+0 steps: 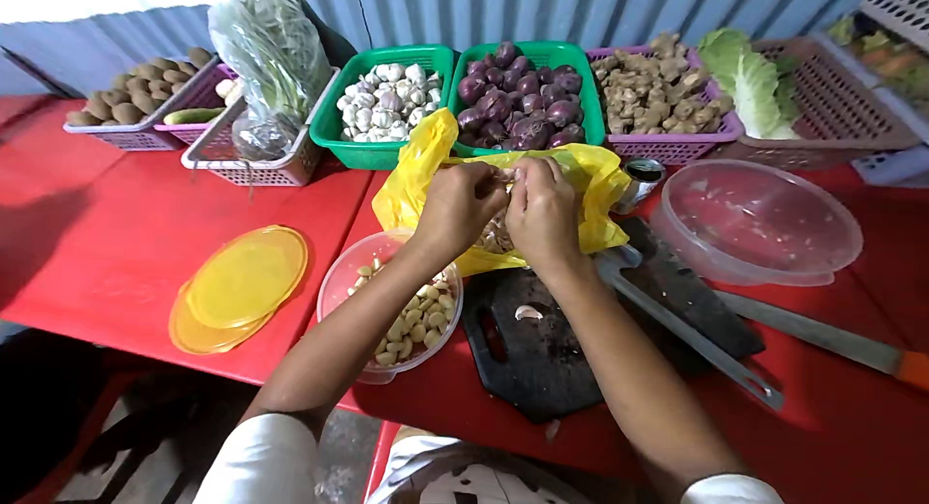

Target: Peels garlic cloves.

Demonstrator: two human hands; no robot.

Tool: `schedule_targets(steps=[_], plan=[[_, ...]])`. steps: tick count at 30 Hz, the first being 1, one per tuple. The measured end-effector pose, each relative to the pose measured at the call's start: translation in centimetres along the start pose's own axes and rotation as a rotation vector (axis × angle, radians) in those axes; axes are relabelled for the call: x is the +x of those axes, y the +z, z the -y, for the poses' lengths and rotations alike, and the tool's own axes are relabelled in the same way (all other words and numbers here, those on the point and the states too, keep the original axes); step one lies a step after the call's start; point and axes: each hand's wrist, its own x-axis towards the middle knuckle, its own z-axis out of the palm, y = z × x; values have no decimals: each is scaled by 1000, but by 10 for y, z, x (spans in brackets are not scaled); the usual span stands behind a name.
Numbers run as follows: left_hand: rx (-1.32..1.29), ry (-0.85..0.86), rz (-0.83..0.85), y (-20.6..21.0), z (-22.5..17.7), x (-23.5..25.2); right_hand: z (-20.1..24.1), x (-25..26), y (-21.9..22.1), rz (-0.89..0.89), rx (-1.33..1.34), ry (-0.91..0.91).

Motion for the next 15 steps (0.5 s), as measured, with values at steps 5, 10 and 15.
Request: schedule_targets(steps=[5, 10, 15], plan=[[-287, -26, 73, -3, 13, 6, -5, 7, -6, 60, 251, 172], [-472, -93, 114, 1, 18, 7, -11, 12, -7, 197, 538, 464], [-919, -298, 161, 0, 15, 9, -17, 20, -12, 297, 1081, 756]])
